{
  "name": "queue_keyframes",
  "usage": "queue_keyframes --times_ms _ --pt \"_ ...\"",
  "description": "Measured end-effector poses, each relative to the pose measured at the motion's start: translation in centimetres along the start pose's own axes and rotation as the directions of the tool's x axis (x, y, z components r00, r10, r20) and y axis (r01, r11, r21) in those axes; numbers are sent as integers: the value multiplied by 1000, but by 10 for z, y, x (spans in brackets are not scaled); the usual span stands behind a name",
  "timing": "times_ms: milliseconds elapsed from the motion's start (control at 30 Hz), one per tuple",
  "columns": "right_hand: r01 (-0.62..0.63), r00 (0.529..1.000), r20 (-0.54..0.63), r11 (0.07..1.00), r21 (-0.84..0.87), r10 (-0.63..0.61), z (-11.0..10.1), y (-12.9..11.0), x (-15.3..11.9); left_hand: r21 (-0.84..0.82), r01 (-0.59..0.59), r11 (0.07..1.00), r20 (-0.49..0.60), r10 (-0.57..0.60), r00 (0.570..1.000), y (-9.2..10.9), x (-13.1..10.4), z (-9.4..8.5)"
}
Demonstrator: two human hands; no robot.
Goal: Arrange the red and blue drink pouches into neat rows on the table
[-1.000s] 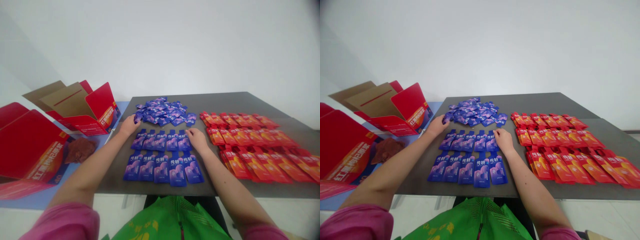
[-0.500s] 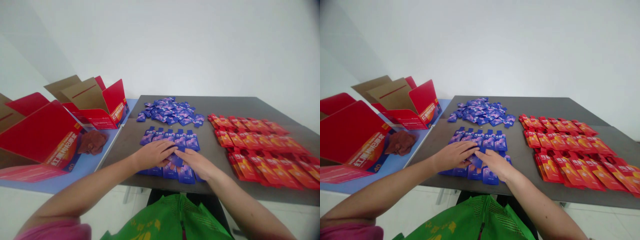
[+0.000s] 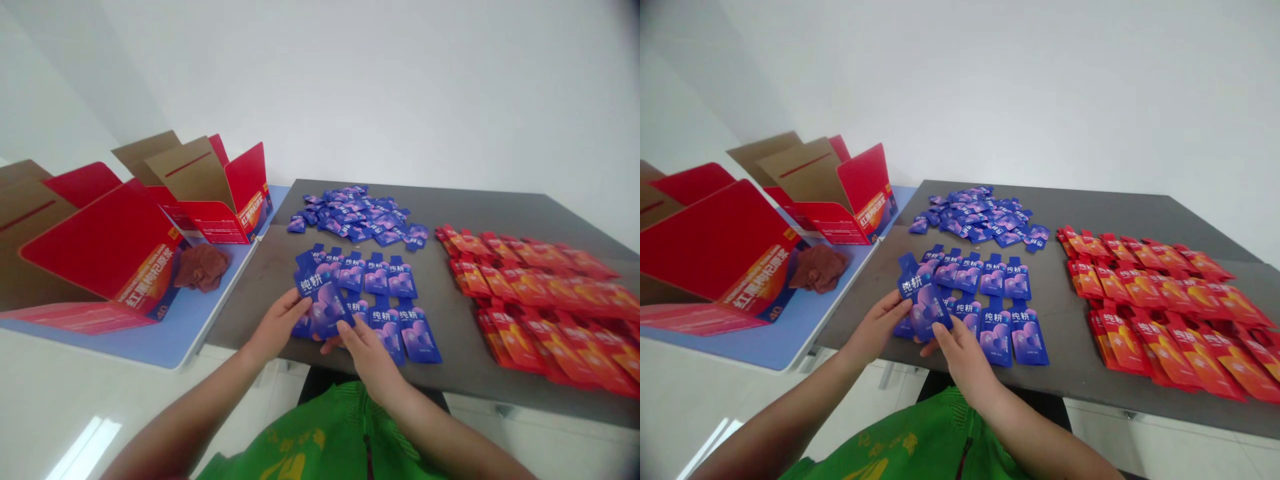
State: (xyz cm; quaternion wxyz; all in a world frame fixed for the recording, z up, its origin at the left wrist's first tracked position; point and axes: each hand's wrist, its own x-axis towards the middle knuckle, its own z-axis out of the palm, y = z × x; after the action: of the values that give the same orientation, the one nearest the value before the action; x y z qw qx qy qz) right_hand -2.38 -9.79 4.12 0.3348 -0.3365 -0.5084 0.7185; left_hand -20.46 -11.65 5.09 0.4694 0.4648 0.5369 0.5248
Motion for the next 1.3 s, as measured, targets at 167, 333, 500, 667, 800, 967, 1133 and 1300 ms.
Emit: queue_keyframes --times_ms 167,333,500,667,800,967,1133,1300 --pt "57 995 -77 995 -84 -64 -25 1 0 80 102 992 68 -108 992 -12 7 -52" --pt "78 988 -119 986 -146 -96 -47 5 -4 427 63 902 124 -128 984 -35 18 -67" --pt "87 984 -138 980 -178 -113 -60 2 -9 802 -12 597 83 -91 992 -36 25 -59" --pt "88 972 -192 965 -245 -137 -80 1 -18 946 -30 322 70 -115 991 -23 23 -52" --pt "88 940 -286 944 -318 -184 -105 0 -26 972 30 232 -3 -115 993 -5 25 -55" --pt "48 865 -439 911 -410 -243 -128 -23 -16 974 14 224 -35 90 995 14 60 -63" --pt "104 832 -406 826 -555 -377 -125 -61 9 988 37 151 -51 94 994 4 149 -77" --pt "118 836 -346 755 -645 -426 -123 -55 20 967 216 133 -229 88 969 -22 231 -94"
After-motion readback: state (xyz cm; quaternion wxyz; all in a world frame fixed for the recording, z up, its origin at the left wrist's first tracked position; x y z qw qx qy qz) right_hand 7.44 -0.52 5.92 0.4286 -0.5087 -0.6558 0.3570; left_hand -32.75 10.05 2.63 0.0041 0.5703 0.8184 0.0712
